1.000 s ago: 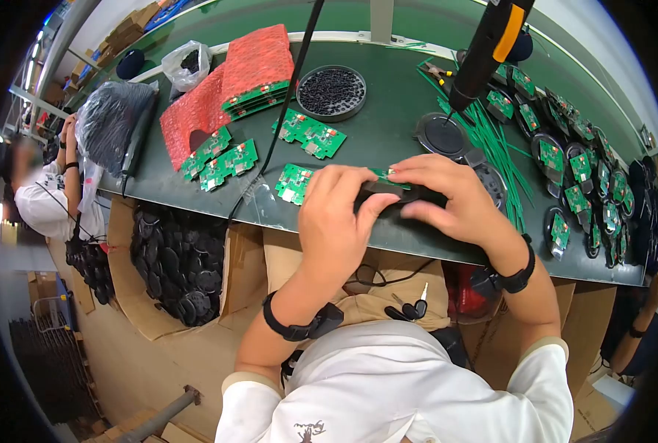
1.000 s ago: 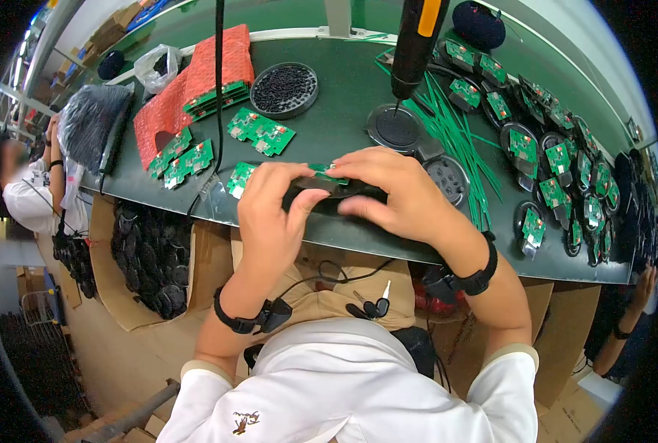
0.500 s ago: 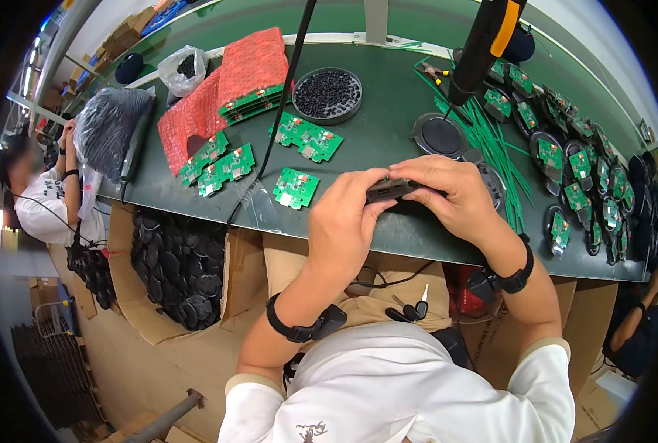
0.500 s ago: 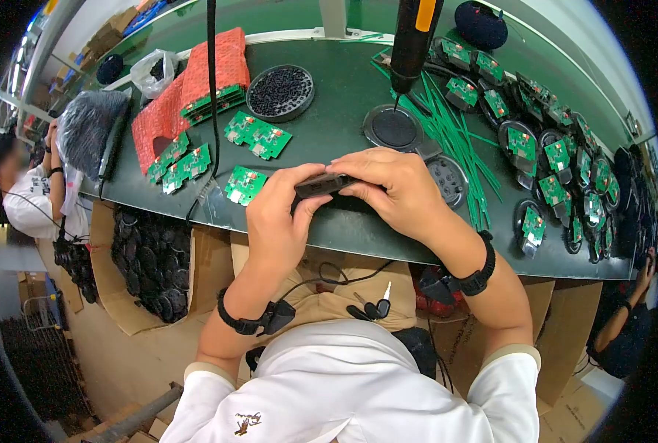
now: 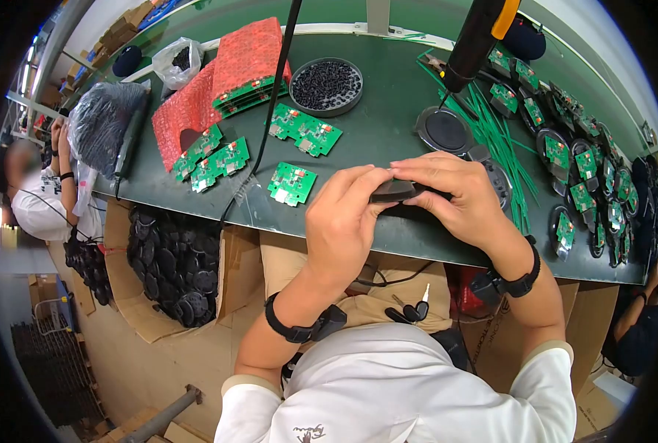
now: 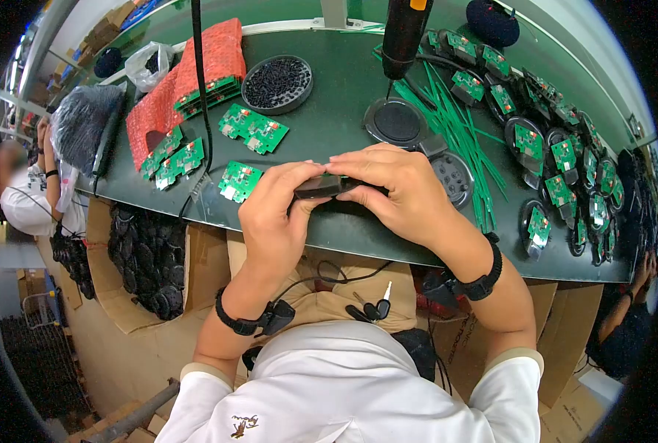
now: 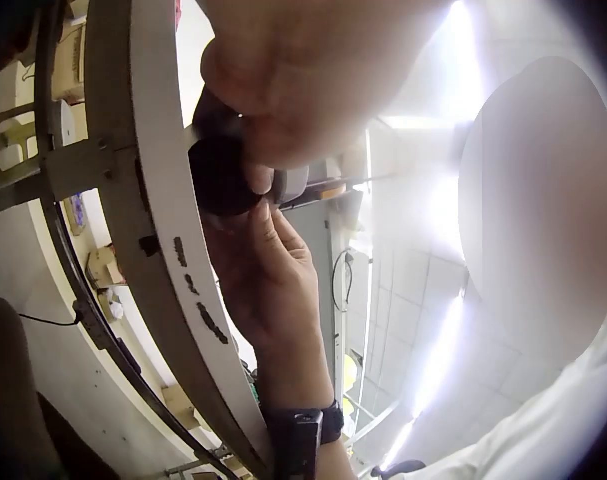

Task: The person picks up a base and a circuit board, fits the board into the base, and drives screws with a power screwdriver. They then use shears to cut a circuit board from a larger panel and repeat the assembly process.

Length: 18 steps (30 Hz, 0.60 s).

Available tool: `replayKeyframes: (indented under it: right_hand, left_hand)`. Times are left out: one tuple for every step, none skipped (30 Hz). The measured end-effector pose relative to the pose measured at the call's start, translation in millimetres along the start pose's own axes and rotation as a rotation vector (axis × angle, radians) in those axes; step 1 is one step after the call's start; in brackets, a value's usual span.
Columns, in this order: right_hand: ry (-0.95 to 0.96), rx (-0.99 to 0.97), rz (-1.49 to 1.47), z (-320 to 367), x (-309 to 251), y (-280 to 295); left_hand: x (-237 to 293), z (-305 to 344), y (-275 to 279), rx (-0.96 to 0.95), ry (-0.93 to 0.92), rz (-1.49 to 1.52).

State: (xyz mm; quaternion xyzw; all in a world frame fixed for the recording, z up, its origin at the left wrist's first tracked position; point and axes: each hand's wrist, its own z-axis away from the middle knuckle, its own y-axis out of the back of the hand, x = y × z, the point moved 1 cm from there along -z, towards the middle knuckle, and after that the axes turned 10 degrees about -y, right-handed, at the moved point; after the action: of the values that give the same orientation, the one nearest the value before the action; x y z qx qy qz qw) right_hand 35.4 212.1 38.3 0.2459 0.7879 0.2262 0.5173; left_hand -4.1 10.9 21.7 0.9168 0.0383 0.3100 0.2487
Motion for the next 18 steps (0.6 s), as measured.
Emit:
replayKeyframes:
  right_hand:
    - [-0.002, 0.005, 0.003, 0.2, 0.1, 0.1]
    - [-0.004, 0.005, 0.002, 0.3, -0.2, 0.1]
    - [0.000, 0.005, 0.008, 0.4, -0.6, 0.0]
    - [0.003, 0.004, 0.014, 0.9, -0.5, -0.2]
    - [0.000, 0.003, 0.014, 1.2, 0.1, -0.4]
    - [0.000, 0.005, 0.008, 0.8, 0.8, -0.3]
    - [0.000, 0.009, 0.003, 0.3, 1.1, -0.2]
    - [0.000, 0.009, 0.003, 0.3, 0.8, -0.1]
    - [-0.007, 0.009, -0.004, 0.4, 0.6, 0.0]
    - [-0.014, 0.009, -0.010, 0.5, 0.6, 0.1]
    - [-0.015, 0.009, -0.010, 0.3, 0.5, 0.4]
    - [-0.011, 0.009, -0.009, -0.1, 0.4, 0.8]
    - [-0.007, 0.009, -0.008, -0.4, 0.1, 0.8]
    - [-0.007, 0.009, -0.009, -0.4, -0.2, 0.7]
    - [-0.011, 0.009, -0.008, -0.5, -0.6, 0.8]
    - [-0.014, 0.010, -0.007, -0.4, -0.8, 0.8]
    - [-0.016, 0.010, -0.007, -0.4, -0.4, 1.0]
    - [-0.018, 0.014, -0.004, -0.9, 0.5, 1.4]
  left_hand:
    - [-0.2, 0.5, -1.0, -0.002, 0.001, 0.000]
    - [-0.6, 1.0, -2.1, 0.004, 0.001, -0.020]
    - [-1.0, 1.3, -2.9, 0.010, 0.000, -0.039]
    - [-0.8, 1.4, -3.0, 0.009, 0.001, -0.038]
    - [-0.1, 1.5, -2.5, 0.004, 0.008, -0.026]
    - [0.5, 1.5, -1.7, 0.000, 0.013, -0.015]
    - [0.5, 1.2, -1.1, 0.000, 0.013, -0.015]
    - [0.3, 0.3, -0.7, 0.001, 0.009, 0.011]
    - [0.1, -0.5, -0.4, 0.003, 0.005, 0.037]
    - [-0.1, -1.1, -0.3, 0.003, 0.005, 0.037]
    - [-0.2, -1.5, -0.1, 0.007, 0.003, 0.058]
    - [-0.3, -1.8, 0.2, 0.011, 0.001, 0.077]
    - [-0.4, -1.9, 0.9, 0.011, 0.001, 0.077]
    - [-0.3, -2.2, 1.6, 0.005, 0.010, 0.090]
    - [-0.4, -2.5, 1.9, -0.001, 0.018, 0.103]
    - [-0.6, -3.1, 1.9, -0.002, 0.019, 0.103]
    - [-0.9, -3.8, 1.4, -0.002, 0.016, 0.126]
    - [-1.3, -4.4, 0.8, -0.002, 0.013, 0.149]
